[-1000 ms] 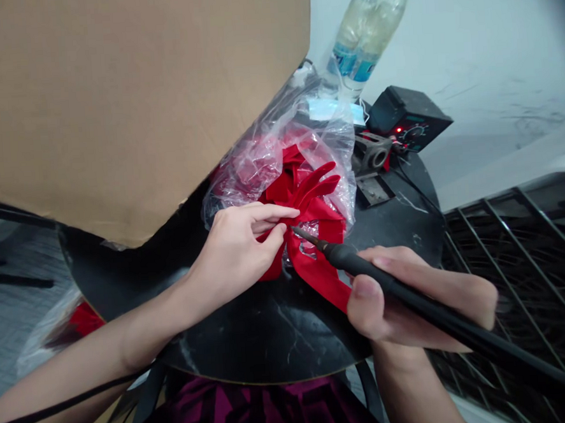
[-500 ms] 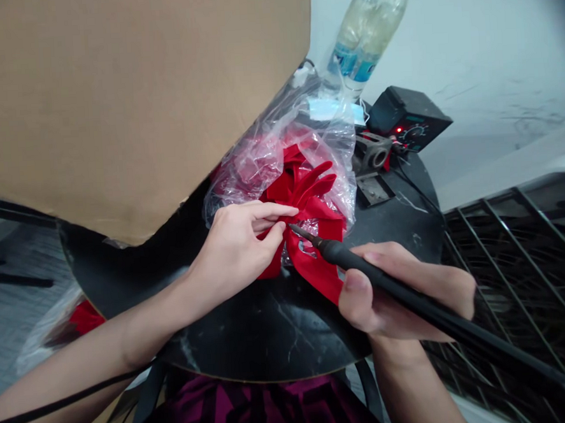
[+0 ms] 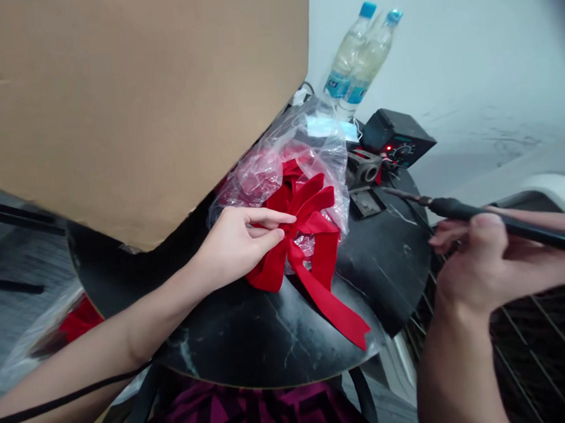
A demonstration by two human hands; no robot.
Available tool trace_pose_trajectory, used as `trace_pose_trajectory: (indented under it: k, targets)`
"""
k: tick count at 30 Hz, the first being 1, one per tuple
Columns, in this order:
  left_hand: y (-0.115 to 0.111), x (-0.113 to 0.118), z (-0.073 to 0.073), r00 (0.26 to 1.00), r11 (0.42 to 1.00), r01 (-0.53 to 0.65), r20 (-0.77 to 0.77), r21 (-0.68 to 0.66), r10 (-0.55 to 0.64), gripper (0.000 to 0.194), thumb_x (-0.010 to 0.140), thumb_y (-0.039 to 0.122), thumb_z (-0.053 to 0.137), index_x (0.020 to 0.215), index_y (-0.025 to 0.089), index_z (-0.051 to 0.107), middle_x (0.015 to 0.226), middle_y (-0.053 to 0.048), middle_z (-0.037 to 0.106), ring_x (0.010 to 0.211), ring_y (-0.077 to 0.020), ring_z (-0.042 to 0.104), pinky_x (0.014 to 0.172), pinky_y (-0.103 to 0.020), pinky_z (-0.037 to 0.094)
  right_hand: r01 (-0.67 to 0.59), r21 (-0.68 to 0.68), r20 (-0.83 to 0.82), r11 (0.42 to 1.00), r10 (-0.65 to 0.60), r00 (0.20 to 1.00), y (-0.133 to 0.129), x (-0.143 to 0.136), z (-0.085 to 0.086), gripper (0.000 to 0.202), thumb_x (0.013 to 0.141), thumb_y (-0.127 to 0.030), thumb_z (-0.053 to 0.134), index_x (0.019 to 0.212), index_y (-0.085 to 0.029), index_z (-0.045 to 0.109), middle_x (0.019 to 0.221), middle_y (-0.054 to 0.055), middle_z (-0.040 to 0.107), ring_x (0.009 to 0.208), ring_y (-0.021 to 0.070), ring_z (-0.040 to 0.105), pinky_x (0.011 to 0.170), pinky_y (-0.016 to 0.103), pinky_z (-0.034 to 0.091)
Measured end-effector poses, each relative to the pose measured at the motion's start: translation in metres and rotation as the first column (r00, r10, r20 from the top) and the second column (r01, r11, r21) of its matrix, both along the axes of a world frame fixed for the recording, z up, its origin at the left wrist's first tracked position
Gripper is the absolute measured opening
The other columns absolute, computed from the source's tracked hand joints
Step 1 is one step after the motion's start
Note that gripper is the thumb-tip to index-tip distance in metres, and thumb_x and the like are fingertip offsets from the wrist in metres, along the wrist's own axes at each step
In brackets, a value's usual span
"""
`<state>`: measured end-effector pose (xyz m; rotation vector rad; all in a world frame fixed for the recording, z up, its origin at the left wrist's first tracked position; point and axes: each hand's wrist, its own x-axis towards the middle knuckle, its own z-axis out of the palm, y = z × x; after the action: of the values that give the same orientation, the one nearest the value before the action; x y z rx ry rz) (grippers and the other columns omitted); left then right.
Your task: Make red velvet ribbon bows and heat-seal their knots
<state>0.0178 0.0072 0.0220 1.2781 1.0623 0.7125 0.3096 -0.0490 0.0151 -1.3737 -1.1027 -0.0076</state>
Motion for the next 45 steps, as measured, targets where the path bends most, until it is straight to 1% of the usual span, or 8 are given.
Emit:
trace_pose_trajectory:
  k: [3,9,18,30,34,39,42,45]
  targets:
    - [0.001,-0.001,-0.002,0.999,0.999,-0.007,0.048,-0.037,0.009,0.028,0.083,0.020,0.077,0.110,0.023,0.084,0.091,-0.003,0.077,0.071,-0.0143,0.074,0.063,-0.022,0.056,0.084,0.150,-0.033,0.985,-0.080,0.996,0.019,0.021,-0.004,0.022,0.080,-0.028,0.074,0.086,-0.028,0.052,0.060,-0.006,0.058,0.052,0.0202,0.064,0.045,0.032,0.050]
    - [0.003,-0.002,0.000,0.992,0.994,-0.019,0.119,-0.108,0.032,0.026,0.082,0.019,0.079,0.107,0.022,0.084,0.088,-0.003,0.077,0.071,-0.0124,0.074,0.066,-0.020,0.055,0.008,0.057,-0.076,0.998,-0.003,0.997,0.046,0.042,-0.016,0.023,0.077,-0.018,0.070,0.083,-0.026,0.050,0.057,-0.005,0.064,0.044,0.0170,0.062,0.036,0.025,0.041]
    - [0.002,-0.004,0.001,0.991,0.994,0.011,0.134,-0.105,0.004,0.025,0.084,0.019,0.078,0.108,0.023,0.084,0.089,-0.003,0.080,0.071,-0.0134,0.075,0.064,-0.020,0.055,-0.177,-0.223,-0.016,0.959,0.178,0.984,0.082,0.047,-0.028,0.027,0.081,-0.035,0.080,0.093,-0.023,0.059,0.073,0.002,0.074,0.049,0.0179,0.064,0.041,0.028,0.044]
    - [0.001,-0.007,0.005,0.994,0.996,0.045,0.103,-0.074,-0.037,0.026,0.087,0.021,0.075,0.112,0.023,0.083,0.090,-0.005,0.083,0.072,-0.0165,0.078,0.064,-0.022,0.058,-0.205,-0.403,0.022,0.892,0.233,0.972,0.096,0.055,-0.030,0.039,0.079,-0.047,0.080,0.107,-0.024,0.064,0.080,0.002,0.071,0.055,0.0168,0.063,0.051,0.030,0.052]
    - [0.000,-0.007,0.005,0.989,0.994,0.080,0.133,-0.074,-0.070,0.028,0.088,0.021,0.075,0.115,0.024,0.082,0.090,-0.004,0.084,0.080,-0.0163,0.079,0.073,-0.021,0.060,-0.173,-0.556,-0.030,0.813,0.188,0.982,0.080,0.050,-0.028,0.046,0.078,-0.057,0.079,0.102,-0.022,0.064,0.070,0.002,0.070,0.045,0.0148,0.057,0.038,0.026,0.044]
    - [0.003,-0.004,0.005,0.984,0.996,0.044,0.173,-0.076,-0.031,0.022,0.081,0.013,0.078,0.102,0.018,0.077,0.095,-0.006,0.082,0.088,-0.0178,0.079,0.075,-0.022,0.060,-0.256,-0.779,-0.071,0.572,0.326,0.943,0.016,0.024,0.003,0.050,0.082,-0.065,0.075,0.069,-0.017,0.069,0.049,0.002,0.060,0.031,0.0123,0.048,0.029,0.023,0.035]
    - [0.003,-0.004,0.004,0.971,0.988,0.047,0.240,-0.148,-0.010,0.030,0.076,0.014,0.082,0.098,0.020,0.062,0.087,-0.005,0.079,0.084,-0.0216,0.079,0.070,-0.026,0.061,-0.268,-0.694,0.074,0.668,0.437,0.896,-0.018,-0.004,0.033,0.031,0.088,-0.053,0.075,0.095,-0.023,0.076,0.060,-0.001,0.066,0.039,0.0131,0.054,0.036,0.024,0.042]
    - [0.002,-0.006,0.004,0.954,0.969,0.108,0.296,-0.223,-0.039,0.039,0.077,0.016,0.084,0.102,0.022,0.055,0.086,-0.004,0.079,0.077,-0.0228,0.079,0.067,-0.029,0.061,-0.365,-0.594,0.380,0.716,0.651,0.657,-0.024,-0.036,0.057,0.031,0.095,-0.035,0.072,0.126,-0.033,0.069,0.079,0.000,0.068,0.058,0.0156,0.062,0.054,0.028,0.053]
